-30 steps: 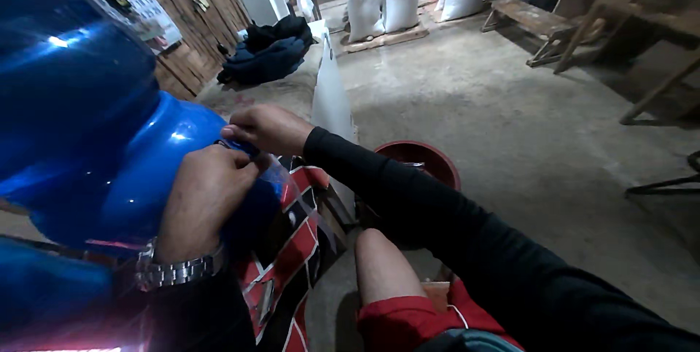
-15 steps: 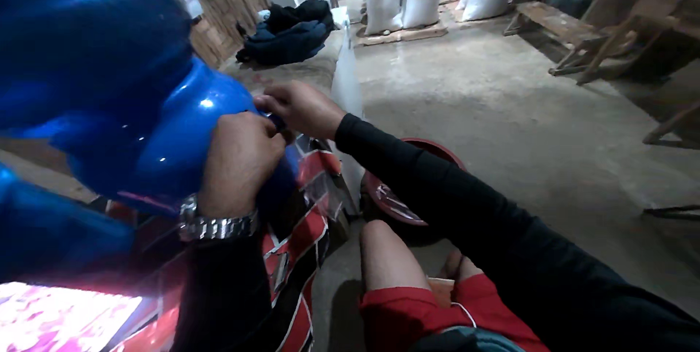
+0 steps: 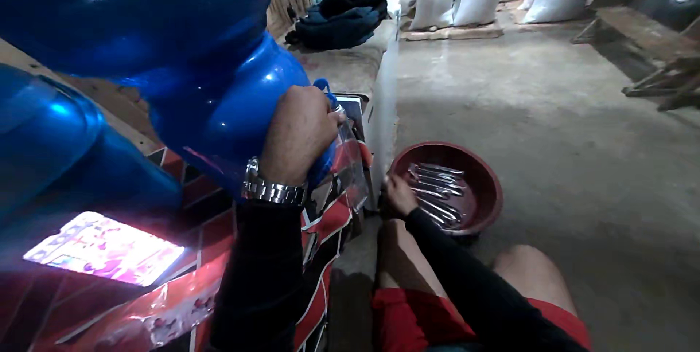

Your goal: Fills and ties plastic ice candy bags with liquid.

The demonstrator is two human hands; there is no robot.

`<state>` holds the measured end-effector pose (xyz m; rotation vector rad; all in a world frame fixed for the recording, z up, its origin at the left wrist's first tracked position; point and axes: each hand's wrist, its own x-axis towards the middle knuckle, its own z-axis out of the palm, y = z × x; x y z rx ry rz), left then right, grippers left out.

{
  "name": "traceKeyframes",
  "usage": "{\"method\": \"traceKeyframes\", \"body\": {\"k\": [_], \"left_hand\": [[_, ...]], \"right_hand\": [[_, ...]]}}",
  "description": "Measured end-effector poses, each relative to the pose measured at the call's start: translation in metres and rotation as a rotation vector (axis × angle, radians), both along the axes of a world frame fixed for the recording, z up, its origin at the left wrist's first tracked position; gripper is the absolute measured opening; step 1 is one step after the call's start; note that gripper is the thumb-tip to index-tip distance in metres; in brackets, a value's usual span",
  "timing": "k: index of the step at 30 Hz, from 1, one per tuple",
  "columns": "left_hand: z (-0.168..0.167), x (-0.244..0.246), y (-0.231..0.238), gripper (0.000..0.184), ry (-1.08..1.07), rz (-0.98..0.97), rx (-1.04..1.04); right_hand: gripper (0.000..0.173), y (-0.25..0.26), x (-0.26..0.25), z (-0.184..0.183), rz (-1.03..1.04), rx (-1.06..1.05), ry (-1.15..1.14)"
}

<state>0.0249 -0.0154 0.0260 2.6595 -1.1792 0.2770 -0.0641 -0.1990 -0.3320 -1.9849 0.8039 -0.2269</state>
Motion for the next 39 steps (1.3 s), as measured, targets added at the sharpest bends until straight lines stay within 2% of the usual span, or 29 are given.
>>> {"method": "traceKeyframes", "body": {"k": [2, 4, 8, 10, 13, 16, 18, 23, 29, 33, 39], "left_hand": [[0.000, 0.000, 0.000, 0.035, -0.005, 0.006, 0.003], [-0.001, 0.000, 0.000, 0.035, -0.009, -0.005, -0.007], [0.000, 0.000, -0.001, 0.035, -0.018, -0.008, 0.012], [0.000, -0.001, 0.000, 0.035, -0.016, -0.012, 0.014], [0.000, 0.001, 0.000, 0.037, -0.036, -0.028, 0.012], [0.000, 0.001, -0.001, 0.037, -0.036, -0.015, 0.020], [0.000, 0.001, -0.002, 0.036, -0.025, -0.008, 0.014], [-0.002, 0.001, -0.001, 0.036, -0.030, -0.014, -0.002], [-0.001, -0.001, -0.003, 0.035, -0.028, 0.002, 0.019], [-0.001, 0.000, -0.003, 0.037, -0.041, -0.009, 0.017], [0.000, -0.001, -0.003, 0.037, -0.030, -0.009, 0.018]], "right_hand": [[0.084, 0.019, -0.024, -0.058, 0.114, -0.053, 0.366], [0.108, 0.044, -0.046, -0.075, 0.153, -0.074, 0.584], [0.116, 0.044, -0.052, -0.075, 0.055, 0.001, 0.668], [0.110, 0.036, -0.052, -0.080, 0.029, 0.050, 0.656], [0.088, 0.032, -0.052, -0.094, 0.017, 0.027, 0.584], [0.070, 0.027, -0.056, -0.101, 0.079, -0.001, 0.529], [0.064, 0.020, -0.061, -0.112, 0.117, 0.007, 0.447], [0.063, 0.012, -0.095, -0.123, 0.185, 0.085, 0.241], [0.073, 0.015, -0.151, -0.130, 0.118, 0.419, 0.230], [0.062, 0.013, -0.174, -0.134, 0.078, 0.502, 0.215], [0.048, 0.001, -0.174, -0.149, -0.054, 0.602, 0.175]]}}
